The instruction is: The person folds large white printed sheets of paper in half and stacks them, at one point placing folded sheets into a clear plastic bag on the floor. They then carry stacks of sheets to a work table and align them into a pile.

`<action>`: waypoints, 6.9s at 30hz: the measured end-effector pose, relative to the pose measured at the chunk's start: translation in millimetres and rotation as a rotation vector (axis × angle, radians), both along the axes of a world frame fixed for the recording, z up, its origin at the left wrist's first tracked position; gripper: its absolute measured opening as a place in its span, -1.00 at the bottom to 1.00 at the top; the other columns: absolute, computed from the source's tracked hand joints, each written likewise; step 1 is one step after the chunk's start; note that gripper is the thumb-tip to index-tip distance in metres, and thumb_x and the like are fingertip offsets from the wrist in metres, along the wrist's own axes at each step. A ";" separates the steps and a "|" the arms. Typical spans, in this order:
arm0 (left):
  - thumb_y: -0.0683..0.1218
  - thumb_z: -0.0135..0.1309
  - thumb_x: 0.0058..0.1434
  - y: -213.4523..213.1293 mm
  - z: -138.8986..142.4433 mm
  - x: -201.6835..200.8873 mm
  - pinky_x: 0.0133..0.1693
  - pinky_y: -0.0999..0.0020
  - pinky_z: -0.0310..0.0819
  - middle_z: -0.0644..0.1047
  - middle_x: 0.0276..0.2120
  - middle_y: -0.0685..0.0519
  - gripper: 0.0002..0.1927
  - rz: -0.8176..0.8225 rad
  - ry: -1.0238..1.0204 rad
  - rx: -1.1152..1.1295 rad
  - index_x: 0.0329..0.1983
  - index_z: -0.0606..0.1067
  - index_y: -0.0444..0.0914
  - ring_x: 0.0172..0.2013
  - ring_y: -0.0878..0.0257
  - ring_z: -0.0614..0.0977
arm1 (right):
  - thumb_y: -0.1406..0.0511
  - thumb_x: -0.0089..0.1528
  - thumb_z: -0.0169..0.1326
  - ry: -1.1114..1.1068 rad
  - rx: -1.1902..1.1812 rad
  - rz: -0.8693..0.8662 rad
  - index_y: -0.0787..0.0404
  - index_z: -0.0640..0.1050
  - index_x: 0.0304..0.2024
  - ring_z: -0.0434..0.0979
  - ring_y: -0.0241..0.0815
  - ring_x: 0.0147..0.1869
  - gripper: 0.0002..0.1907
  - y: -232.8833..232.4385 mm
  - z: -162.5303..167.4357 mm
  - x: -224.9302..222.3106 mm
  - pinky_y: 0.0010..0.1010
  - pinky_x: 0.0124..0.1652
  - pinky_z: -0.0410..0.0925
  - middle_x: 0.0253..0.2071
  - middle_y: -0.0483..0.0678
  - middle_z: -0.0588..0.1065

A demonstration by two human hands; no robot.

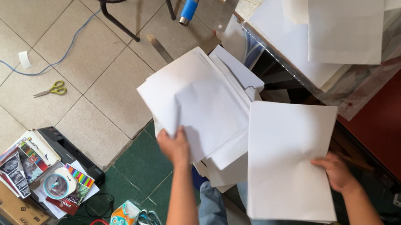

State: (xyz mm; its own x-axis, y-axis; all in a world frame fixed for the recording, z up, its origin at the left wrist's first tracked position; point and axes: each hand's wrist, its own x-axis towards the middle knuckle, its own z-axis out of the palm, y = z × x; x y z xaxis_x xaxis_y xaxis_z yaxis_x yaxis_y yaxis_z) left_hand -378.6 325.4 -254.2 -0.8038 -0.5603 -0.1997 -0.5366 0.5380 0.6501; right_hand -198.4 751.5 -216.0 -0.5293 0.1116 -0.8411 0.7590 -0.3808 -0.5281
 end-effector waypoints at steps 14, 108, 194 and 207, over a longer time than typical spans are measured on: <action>-0.01 0.18 0.26 0.1 -17.8 10.5 0.11 0.06 0.42 0.38 0.17 -0.23 -0.50 -0.010 -0.027 0.318 0.20 0.40 -0.30 0.08 -0.15 0.51 | 0.34 0.21 0.01 0.363 0.260 0.407 0.26 0.44 0.22 0.55 -0.10 0.05 -0.51 -148.7 -5.5 -185.6 -0.26 0.03 0.42 0.00 -0.01 0.56; -0.19 0.30 0.17 288.2 331.4 -160.3 -0.01 0.28 0.57 0.63 -0.06 -0.04 -0.52 -0.473 0.570 0.665 0.15 0.44 -0.31 -0.05 0.19 0.65 | 0.35 0.23 0.28 0.928 0.652 0.109 0.34 0.56 0.01 0.64 -0.18 -0.04 -0.67 94.1 253.4 -306.4 -0.31 -0.02 0.48 -0.10 0.02 0.64; 0.11 0.34 0.09 27.1 58.0 104.5 0.09 0.06 0.40 0.53 0.04 -0.13 -0.31 -0.254 -0.346 0.320 0.21 0.38 -0.25 0.08 -0.03 0.54 | 0.20 0.18 0.33 -0.062 0.577 0.227 0.34 0.54 0.07 0.56 -0.13 0.01 -0.50 -156.3 61.1 -71.1 -0.26 0.01 0.38 -0.01 0.08 0.59; -0.06 0.23 0.22 -3.0 -6.5 135.0 -0.27 0.27 0.46 0.63 -0.27 -0.13 -0.65 -0.037 -0.136 1.086 0.00 0.42 -0.25 -0.30 0.14 0.60 | 0.18 0.26 0.20 -0.040 0.433 0.371 0.37 0.63 -0.02 0.67 0.03 -0.08 -0.61 -87.9 75.4 9.7 -0.06 -0.04 0.51 -0.14 0.15 0.65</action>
State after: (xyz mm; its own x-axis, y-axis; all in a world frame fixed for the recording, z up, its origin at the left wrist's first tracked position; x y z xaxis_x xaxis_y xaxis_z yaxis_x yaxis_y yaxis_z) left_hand -243.6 322.5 -260.6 -0.7501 -0.0081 -0.6613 -0.6354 -0.2684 0.7240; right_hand -188.7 663.6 -140.6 -0.5673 0.2631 -0.7804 0.8233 0.1601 -0.5445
